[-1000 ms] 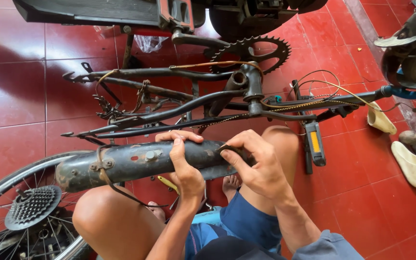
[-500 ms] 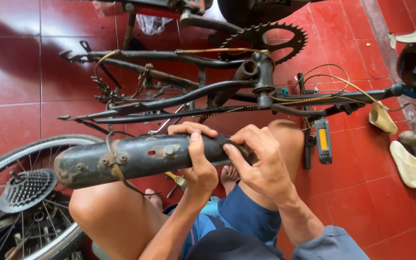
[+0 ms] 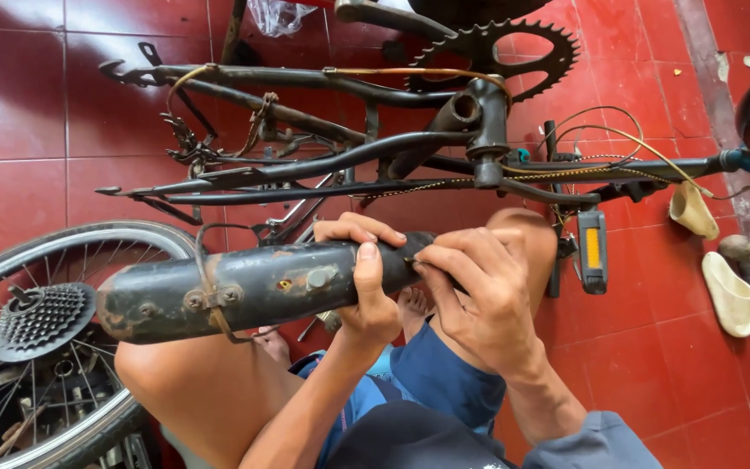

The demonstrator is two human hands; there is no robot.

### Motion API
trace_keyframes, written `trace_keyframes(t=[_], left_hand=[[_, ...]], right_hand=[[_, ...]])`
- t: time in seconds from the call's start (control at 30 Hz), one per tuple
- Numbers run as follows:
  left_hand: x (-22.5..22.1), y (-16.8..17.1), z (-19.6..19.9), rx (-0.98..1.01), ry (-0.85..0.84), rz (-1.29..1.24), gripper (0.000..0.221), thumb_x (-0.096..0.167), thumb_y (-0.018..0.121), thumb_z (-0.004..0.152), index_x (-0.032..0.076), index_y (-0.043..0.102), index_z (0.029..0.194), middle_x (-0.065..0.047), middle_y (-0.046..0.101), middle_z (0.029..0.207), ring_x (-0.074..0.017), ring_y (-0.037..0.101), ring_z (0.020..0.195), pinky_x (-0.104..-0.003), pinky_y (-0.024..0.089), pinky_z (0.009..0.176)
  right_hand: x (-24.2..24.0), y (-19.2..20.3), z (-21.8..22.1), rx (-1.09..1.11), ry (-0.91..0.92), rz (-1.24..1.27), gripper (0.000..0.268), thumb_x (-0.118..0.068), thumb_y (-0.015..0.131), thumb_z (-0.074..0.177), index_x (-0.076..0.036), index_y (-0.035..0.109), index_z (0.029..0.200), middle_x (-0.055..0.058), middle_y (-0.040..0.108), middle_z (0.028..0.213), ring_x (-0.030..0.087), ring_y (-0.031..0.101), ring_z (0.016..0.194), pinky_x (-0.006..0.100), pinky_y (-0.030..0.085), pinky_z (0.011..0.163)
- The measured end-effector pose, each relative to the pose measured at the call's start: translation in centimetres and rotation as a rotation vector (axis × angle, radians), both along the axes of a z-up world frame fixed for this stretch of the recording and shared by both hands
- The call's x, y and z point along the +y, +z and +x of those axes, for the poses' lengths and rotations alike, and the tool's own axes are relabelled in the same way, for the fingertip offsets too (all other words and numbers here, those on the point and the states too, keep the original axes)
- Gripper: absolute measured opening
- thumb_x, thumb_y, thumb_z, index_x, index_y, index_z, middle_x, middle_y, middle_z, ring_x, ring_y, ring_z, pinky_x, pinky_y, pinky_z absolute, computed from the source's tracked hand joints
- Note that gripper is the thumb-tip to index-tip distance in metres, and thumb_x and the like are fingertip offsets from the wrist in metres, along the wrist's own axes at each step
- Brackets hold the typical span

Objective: The person is cleaning a motorcycle mudguard with a brush and then sanding it with sandpaper to prepare the surface.

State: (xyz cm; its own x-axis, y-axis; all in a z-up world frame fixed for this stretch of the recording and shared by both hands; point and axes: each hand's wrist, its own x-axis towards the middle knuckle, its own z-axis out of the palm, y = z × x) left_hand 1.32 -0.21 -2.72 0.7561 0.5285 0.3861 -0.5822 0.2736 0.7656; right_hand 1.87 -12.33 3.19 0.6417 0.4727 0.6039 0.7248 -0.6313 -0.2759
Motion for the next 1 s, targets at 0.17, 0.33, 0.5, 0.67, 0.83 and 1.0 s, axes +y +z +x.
trace_keyframes(t=[0.17, 0.33, 0.5, 0.67, 0.83, 1.0], left_hand=[[-0.1, -0.1, -0.1, 0.013, -0.004, 0.032, 0.019, 0.021, 0.047, 0.101, 0.007, 0.041, 0.09, -0.007, 0.063, 0.081, -0.0191, 0.063, 0.082, -0.026, 0.044, 0.092], [-0.1, 0.2, -0.1, 0.019, 0.0, 0.011, 0.018, 0.022, 0.046, 0.102, 0.008, 0.041, 0.092, -0.007, 0.062, 0.081, -0.0192, 0.062, 0.082, -0.028, 0.045, 0.091], [-0.2, 0.4, -0.3, 0.009, -0.01, -0.022, 0.019, 0.022, 0.047, 0.101, 0.007, 0.04, 0.091, -0.008, 0.062, 0.079, -0.0205, 0.064, 0.081, -0.027, 0.045, 0.09], [0.1, 0.6, -0.3, 0.008, 0.022, -0.04, 0.02, 0.023, 0.048, 0.101, 0.007, 0.04, 0.091, -0.008, 0.062, 0.079, -0.0197, 0.063, 0.08, -0.026, 0.046, 0.09], [0.7, 1.0, -0.5, 0.02, 0.053, -0.02, 0.02, 0.025, 0.048, 0.1, 0.008, 0.041, 0.091, -0.008, 0.064, 0.079, -0.0187, 0.064, 0.079, -0.026, 0.046, 0.089], [0.6, 0.9, -0.6, 0.021, 0.043, -0.01, 0.021, 0.026, 0.049, 0.1, 0.008, 0.042, 0.09, -0.007, 0.064, 0.08, -0.0188, 0.064, 0.08, -0.026, 0.046, 0.088]], right_hand=[[-0.4, -1.1, 0.4, -0.078, -0.022, -0.029, 0.005, -0.015, 0.071, 0.098, -0.015, 0.074, 0.093, 0.0, 0.069, 0.091, 0.019, 0.065, 0.081, 0.033, 0.039, 0.087], [-0.5, -1.8, 0.5, -0.139, -0.049, -0.039, 0.009, -0.02, 0.071, 0.099, -0.016, 0.075, 0.092, -0.001, 0.069, 0.09, 0.02, 0.064, 0.084, 0.038, 0.035, 0.09], [0.3, -0.9, 0.2, -0.188, -0.046, -0.012, 0.016, -0.019, 0.067, 0.103, -0.015, 0.072, 0.089, 0.001, 0.069, 0.09, 0.02, 0.063, 0.086, 0.039, 0.032, 0.094], [0.6, -1.5, 0.1, -0.165, -0.057, 0.004, 0.013, -0.017, 0.071, 0.099, -0.016, 0.075, 0.087, -0.001, 0.069, 0.087, 0.02, 0.063, 0.083, 0.043, 0.033, 0.093], [1.1, -1.3, 0.5, -0.19, -0.044, 0.004, 0.016, -0.013, 0.069, 0.1, -0.016, 0.074, 0.085, -0.001, 0.069, 0.088, 0.021, 0.061, 0.086, 0.043, 0.032, 0.092], [1.0, -1.3, 0.0, -0.154, -0.096, 0.001, 0.017, -0.011, 0.066, 0.102, -0.016, 0.074, 0.087, -0.001, 0.067, 0.089, 0.02, 0.057, 0.087, 0.041, 0.03, 0.091]])
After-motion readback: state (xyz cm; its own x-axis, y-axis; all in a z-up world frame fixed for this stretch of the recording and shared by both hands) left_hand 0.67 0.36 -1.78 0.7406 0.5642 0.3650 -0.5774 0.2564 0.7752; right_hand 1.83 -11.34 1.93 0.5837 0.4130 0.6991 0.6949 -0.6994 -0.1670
